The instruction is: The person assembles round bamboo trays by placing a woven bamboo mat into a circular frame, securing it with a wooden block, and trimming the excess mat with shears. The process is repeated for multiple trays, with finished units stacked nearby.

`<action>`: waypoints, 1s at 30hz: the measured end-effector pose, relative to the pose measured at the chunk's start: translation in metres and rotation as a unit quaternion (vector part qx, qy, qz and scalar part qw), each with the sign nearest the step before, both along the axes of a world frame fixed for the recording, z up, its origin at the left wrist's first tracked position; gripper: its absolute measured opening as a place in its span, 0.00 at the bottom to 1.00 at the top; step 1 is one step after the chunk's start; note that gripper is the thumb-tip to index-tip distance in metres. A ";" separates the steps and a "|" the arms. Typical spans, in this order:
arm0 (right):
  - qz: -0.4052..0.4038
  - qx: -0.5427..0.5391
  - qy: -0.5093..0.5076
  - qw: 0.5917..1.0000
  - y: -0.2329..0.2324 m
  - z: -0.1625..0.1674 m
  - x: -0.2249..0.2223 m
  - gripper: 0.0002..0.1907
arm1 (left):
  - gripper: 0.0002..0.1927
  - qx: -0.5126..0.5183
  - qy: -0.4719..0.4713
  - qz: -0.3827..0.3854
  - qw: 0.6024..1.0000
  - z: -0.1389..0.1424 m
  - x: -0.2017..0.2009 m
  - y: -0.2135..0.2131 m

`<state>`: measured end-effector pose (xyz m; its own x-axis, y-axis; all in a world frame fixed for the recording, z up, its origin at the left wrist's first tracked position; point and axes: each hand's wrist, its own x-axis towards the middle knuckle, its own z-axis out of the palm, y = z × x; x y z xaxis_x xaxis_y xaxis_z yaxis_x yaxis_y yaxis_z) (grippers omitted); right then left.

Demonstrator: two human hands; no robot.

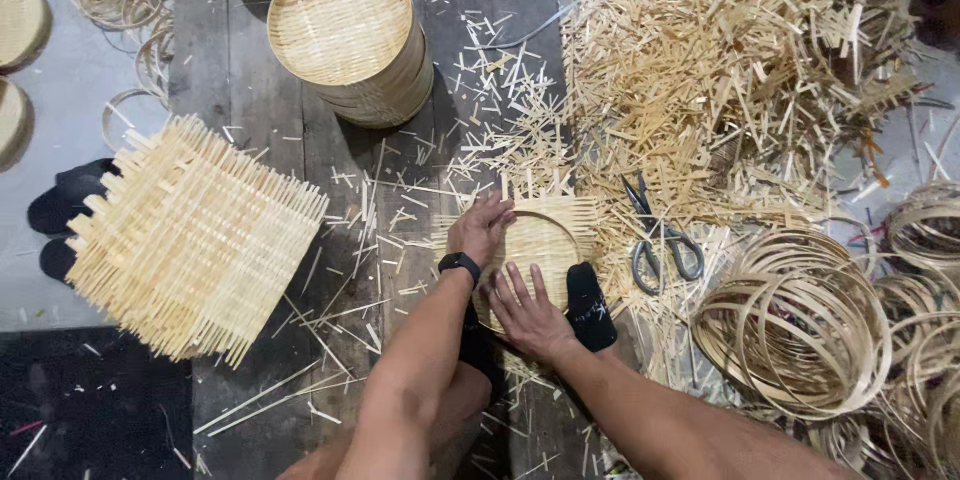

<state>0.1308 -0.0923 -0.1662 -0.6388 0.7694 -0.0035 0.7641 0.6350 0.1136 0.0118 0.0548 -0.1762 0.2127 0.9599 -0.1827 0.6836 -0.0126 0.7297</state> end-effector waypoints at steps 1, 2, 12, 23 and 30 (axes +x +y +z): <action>-0.001 0.016 -0.019 1.000 0.000 0.000 -0.001 0.33 | 0.15 -0.020 -0.001 0.004 1.000 -0.001 -0.002 0.001; -0.012 -0.005 -0.001 1.000 -0.001 0.002 -0.002 0.34 | 0.15 -0.035 -0.013 0.005 0.999 -0.001 -0.004 0.000; -0.086 -0.181 0.045 0.979 0.007 0.001 -0.017 0.40 | 0.19 -0.003 -0.013 -0.066 0.998 -0.007 -0.014 0.012; -0.139 0.079 0.304 0.939 0.110 0.014 0.048 0.19 | 0.18 0.061 0.060 -0.063 0.994 -0.006 -0.008 0.011; -0.352 -0.283 0.378 0.808 0.143 0.001 0.050 0.13 | 0.21 -0.117 0.054 -0.010 0.992 -0.005 0.000 0.024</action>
